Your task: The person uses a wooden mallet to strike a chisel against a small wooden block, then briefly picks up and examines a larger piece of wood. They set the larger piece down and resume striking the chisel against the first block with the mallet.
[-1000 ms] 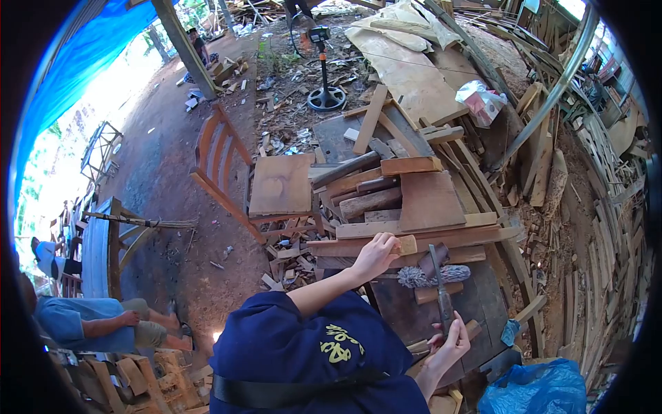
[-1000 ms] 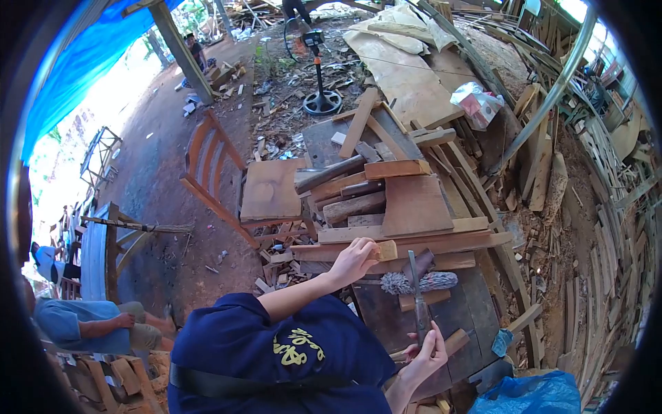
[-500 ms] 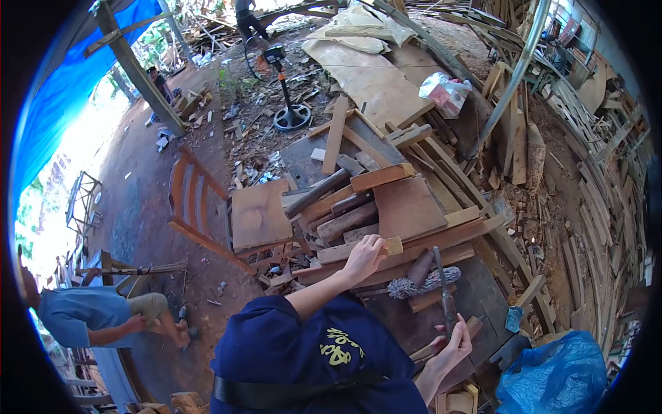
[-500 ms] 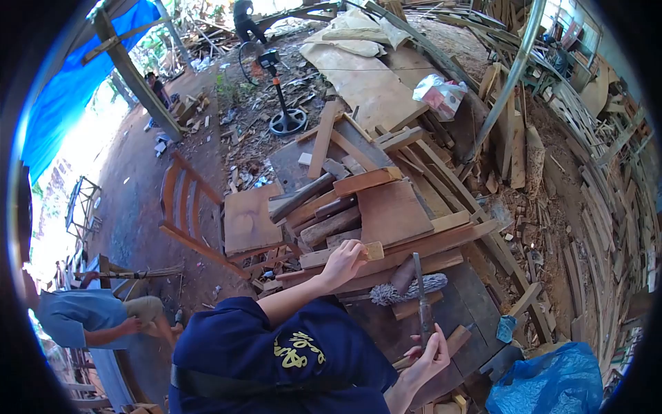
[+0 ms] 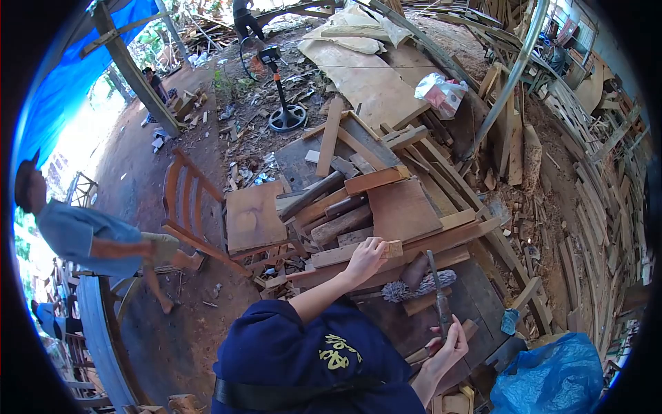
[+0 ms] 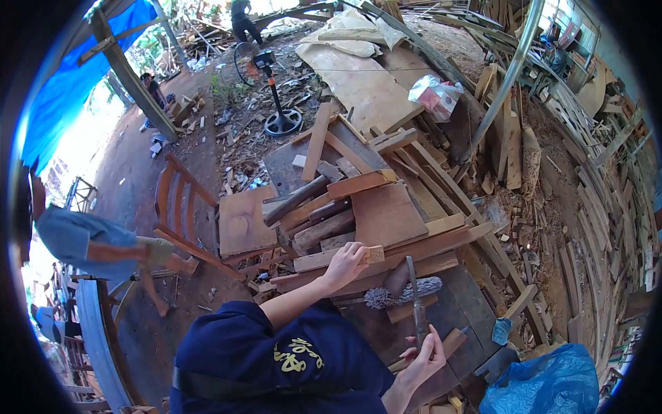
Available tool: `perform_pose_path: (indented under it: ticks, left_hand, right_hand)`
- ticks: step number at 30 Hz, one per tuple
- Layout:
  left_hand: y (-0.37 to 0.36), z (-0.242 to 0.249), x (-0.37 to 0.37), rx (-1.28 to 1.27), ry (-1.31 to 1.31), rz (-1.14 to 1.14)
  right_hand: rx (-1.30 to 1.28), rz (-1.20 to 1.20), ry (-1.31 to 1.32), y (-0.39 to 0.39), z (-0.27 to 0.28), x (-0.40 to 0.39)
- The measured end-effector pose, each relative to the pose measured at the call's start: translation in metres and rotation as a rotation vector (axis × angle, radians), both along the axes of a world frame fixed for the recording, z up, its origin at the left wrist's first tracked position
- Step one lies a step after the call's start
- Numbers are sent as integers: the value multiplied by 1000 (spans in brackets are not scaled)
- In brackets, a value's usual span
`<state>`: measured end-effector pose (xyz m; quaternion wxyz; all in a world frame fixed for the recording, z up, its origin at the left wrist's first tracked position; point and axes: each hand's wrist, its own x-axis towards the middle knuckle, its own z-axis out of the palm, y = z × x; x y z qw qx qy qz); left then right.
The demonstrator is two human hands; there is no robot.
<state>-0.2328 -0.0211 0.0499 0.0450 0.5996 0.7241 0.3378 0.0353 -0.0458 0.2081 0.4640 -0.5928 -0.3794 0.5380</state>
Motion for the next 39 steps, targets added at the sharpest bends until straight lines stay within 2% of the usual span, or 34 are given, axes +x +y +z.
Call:
perform_pose_path:
  ticks: [3,11,21,23,27,32,34,36,39]
  left_hand:
    - [-2,2,1,-7,18,-14]
    - [-13,-14,-5,22,285,-59]
    - [-22,-20,-6,-42,228,-36]
    - [-26,-17,-2,-101,84,6]
    - [-35,-29,10,-136,27,48]
    - [-54,-33,38,-224,-321,58]
    - [-59,-49,48,-173,-326,52]
    - [-62,-56,55,-307,-467,81]
    - [-60,-65,61,-299,-528,53]
  right_hand:
    - [9,9,6,0,-5,2]
    - [22,-42,23,-6,-11,4]
    - [0,-24,36,-10,-10,3]
    - [4,-24,36,-11,-7,2]
    - [22,-17,26,-12,-7,1]
    - [61,-42,15,-19,-7,7]
    - [2,47,17,-24,2,13]
    - [2,19,22,-28,-3,17]
    - [19,-38,19,-33,-10,22]
